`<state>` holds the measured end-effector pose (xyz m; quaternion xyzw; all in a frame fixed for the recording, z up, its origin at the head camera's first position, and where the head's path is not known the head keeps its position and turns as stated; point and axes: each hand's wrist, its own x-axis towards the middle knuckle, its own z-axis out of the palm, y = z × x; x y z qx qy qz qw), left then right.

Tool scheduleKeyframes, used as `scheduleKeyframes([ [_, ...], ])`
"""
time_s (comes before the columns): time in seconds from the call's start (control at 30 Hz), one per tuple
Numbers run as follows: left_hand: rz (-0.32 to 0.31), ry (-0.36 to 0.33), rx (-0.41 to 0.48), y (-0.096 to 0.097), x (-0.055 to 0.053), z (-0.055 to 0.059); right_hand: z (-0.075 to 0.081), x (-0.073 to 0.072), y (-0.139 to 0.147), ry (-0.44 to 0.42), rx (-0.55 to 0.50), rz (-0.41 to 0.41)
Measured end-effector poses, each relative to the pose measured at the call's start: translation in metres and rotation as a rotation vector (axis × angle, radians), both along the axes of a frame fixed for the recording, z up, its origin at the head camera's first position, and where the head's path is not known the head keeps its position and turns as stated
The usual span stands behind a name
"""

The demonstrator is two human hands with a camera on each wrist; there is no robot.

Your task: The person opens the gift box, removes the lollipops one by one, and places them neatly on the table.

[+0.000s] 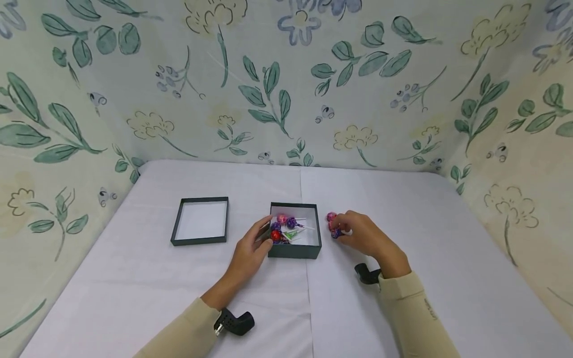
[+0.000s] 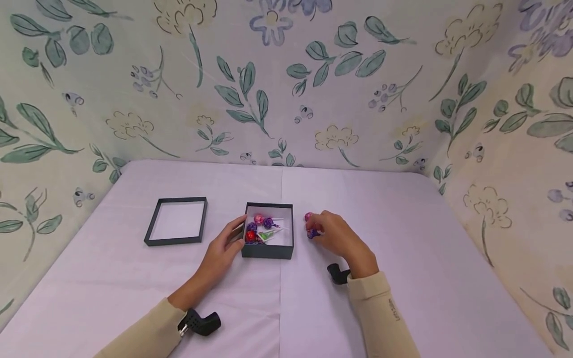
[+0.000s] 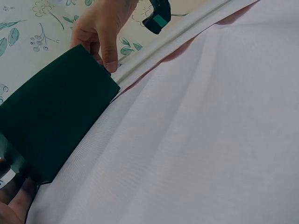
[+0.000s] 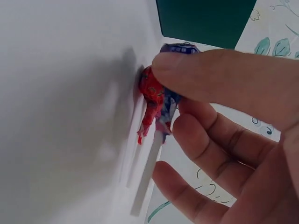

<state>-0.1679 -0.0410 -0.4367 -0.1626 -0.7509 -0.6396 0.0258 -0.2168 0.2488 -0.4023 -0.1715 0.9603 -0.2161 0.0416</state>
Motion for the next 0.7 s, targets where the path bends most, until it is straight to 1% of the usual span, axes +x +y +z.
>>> scheduleKeyframes([
  [0.1, -0.005, 0.004, 0.000, 0.0002, -0.0001, -0.0001, -0.0009, 0.0001, -0.0010, -0.001, 0.005, 0.000],
  [0.27, -0.003, -0.002, 0.001, 0.0004, 0.0003, -0.0014, -0.0039, -0.0003, -0.0023, -0.036, 0.021, -0.003],
  [0.4, 0.003, -0.002, -0.004, 0.0008, 0.0008, -0.0007, -0.0061, -0.0018, -0.0021, -0.034, 0.042, -0.011],
  [0.7, 0.015, 0.027, -0.066, 0.0003, 0.0017, 0.0024, -0.0091, -0.0044, -0.0017, -0.031, 0.069, -0.028],
])
